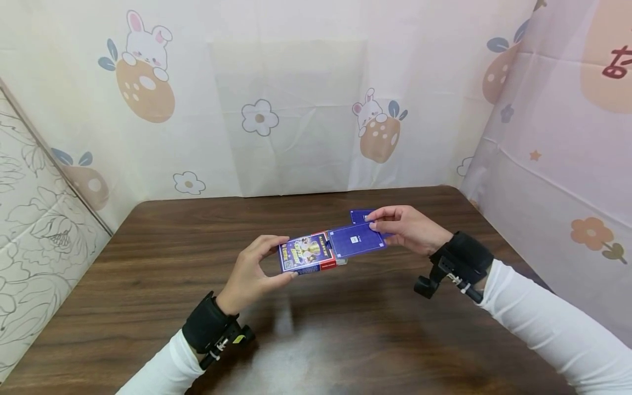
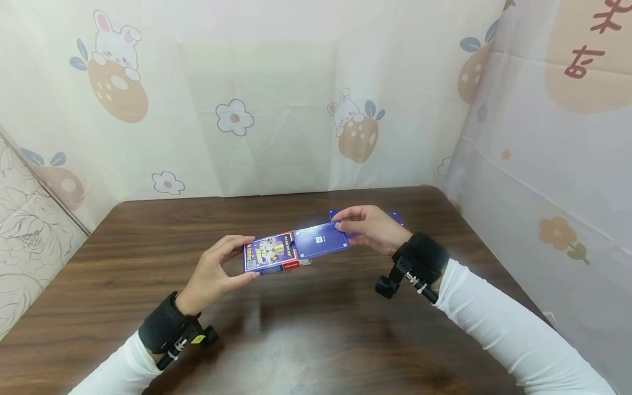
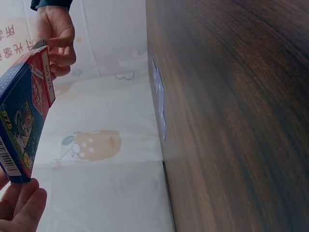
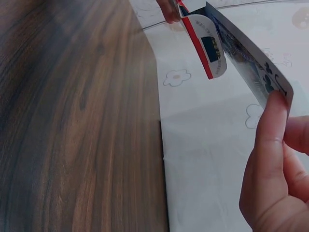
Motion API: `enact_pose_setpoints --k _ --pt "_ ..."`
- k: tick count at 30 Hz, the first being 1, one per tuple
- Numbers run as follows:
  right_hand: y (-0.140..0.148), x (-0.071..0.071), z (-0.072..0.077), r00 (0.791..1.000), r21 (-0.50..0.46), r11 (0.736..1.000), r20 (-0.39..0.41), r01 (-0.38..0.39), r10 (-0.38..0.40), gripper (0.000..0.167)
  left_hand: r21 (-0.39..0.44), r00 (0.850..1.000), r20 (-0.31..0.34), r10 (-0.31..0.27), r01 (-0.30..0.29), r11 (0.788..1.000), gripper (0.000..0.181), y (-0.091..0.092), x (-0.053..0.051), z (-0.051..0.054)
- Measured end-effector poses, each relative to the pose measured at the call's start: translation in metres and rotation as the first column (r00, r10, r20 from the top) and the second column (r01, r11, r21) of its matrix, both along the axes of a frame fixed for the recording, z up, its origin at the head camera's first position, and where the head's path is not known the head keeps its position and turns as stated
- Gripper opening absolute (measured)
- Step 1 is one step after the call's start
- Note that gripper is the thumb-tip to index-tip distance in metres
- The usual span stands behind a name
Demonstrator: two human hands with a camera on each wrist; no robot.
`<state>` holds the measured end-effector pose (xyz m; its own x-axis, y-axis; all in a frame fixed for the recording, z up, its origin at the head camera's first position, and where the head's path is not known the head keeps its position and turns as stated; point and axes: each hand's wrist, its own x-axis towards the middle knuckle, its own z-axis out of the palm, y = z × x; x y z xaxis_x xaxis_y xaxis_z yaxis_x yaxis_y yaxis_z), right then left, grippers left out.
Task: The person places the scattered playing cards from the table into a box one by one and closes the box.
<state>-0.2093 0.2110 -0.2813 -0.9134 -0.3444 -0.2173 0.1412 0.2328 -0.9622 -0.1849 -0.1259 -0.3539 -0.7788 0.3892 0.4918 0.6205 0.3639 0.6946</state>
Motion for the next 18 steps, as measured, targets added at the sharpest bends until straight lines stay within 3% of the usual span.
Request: enact_pose_setpoints --k 18 --pt "-0.011 0.001 -0.006 0.998 -0.061 0.996 0.025 -0.063 0.065 0.014 -0.008 1.0 -0.003 -0.02 0.02 1.0 0.062 0.004 0.001 0.0"
